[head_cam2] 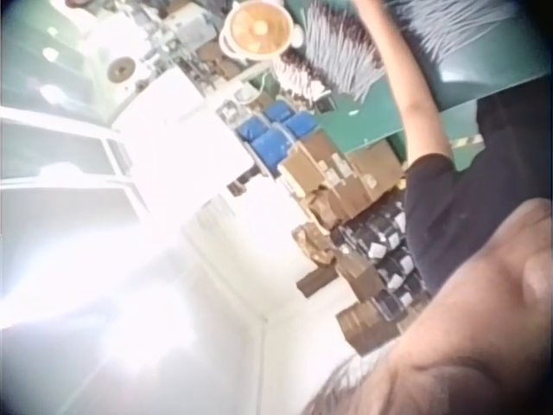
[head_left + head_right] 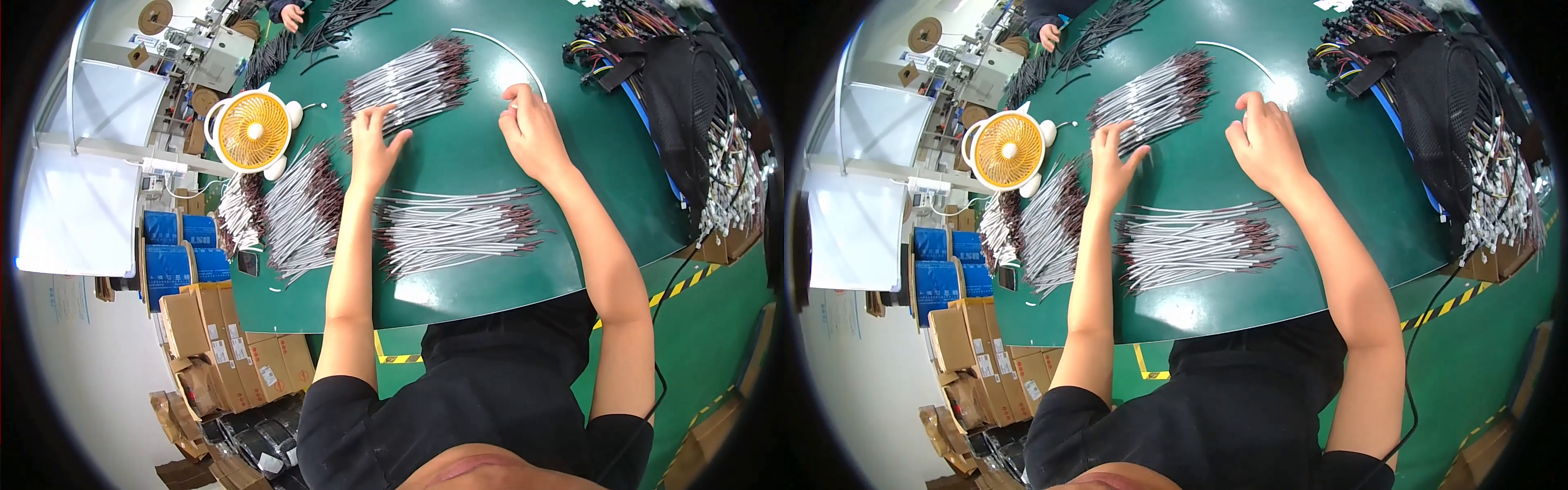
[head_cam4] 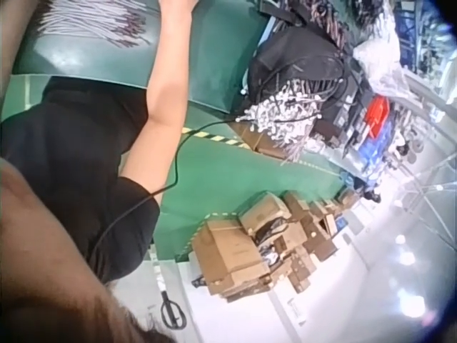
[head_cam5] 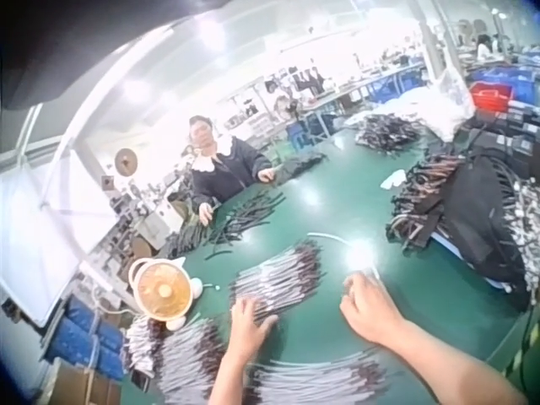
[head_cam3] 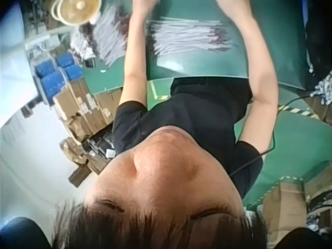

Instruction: The person threads small electronic components onto individual wires by hand at an assembly workbench.

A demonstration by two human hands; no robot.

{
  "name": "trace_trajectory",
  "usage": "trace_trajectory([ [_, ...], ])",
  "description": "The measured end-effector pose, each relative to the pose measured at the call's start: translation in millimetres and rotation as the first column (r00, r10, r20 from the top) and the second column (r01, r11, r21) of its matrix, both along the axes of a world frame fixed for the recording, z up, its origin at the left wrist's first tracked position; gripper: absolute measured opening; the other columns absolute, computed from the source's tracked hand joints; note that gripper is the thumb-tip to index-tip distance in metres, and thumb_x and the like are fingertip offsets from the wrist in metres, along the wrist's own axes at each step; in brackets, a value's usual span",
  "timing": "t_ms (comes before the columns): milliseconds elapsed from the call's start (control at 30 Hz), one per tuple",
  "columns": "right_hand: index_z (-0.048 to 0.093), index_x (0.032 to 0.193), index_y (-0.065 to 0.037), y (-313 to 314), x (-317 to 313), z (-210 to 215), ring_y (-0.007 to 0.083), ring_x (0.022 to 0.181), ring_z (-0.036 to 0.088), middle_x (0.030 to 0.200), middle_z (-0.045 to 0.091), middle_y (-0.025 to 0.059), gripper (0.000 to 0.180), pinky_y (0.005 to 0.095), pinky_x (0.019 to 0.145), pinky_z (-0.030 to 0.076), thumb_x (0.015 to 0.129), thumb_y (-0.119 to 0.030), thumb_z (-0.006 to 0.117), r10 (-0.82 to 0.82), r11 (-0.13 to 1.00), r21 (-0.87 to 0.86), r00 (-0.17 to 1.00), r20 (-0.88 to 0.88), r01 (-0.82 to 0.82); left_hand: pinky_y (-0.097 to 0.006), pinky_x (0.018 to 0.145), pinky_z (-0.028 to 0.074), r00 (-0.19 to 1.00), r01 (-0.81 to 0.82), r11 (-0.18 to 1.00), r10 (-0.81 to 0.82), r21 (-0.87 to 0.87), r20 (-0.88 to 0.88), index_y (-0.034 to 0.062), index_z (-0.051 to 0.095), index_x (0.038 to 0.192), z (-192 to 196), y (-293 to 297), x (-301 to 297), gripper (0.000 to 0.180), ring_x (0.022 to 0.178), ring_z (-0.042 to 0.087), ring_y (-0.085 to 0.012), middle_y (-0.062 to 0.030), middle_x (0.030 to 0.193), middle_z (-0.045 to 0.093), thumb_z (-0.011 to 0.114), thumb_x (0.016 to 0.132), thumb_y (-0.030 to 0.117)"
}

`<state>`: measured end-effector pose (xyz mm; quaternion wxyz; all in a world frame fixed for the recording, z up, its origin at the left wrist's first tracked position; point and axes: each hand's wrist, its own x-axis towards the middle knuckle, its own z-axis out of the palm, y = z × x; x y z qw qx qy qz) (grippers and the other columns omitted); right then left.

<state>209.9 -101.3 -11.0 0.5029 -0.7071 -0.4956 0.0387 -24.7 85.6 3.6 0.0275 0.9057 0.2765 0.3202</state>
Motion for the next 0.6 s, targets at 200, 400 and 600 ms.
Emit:
trace_trajectory([
  [200,0.053,0.114,0.003,6,2,-14,0.0401,0.098,0.062,0.1,0.064,0.0201,0.017,0.05,0.089,0.047,0.1,-0.006,0.054,0.055,0.996,0.074,0.992,-0.113,-0.047,-0.04,0.095,0.049,0.715,0.502,0.602,-0.692,-0.621,-0.093,0.0088,0.069,0.114,22,-89,22,0.03,0.107,0.058,-0.0301,-0.0106,0.108,0.06,0.08,0.09,0.021],
  [400,0.06,0.111,-0.002,5,1,-8,0.0343,0.101,0.065,0.105,0.067,0.0166,0.011,0.0443,0.089,0.05,0.103,-0.009,0.057,0.139,0.984,0.089,0.979,0.151,-0.153,-0.039,0.079,0.052,0.784,0.383,0.617,-0.61,-0.687,-0.111,0.0027,0.065,0.099,18,-92,34,0.015,0.086,0.063,-0.0271,-0.0105,0.093,0.06,0.076,0.09,0.007],
  [600,0.063,0.109,-0.001,3,1,-3,0.0295,0.097,0.069,0.099,0.071,0.0154,0.012,0.0411,0.086,0.053,0.1,-0.01,0.065,0.249,0.967,-0.014,0.952,-0.18,-0.256,-0.031,0.074,0.052,0.951,0.175,0.679,-0.304,-0.713,-0.056,0.001,0.06,0.106,19,-68,43,0.007,0.082,0.064,-0.0163,-0.0091,0.089,0.07,0.061,0.102,0.007],
])
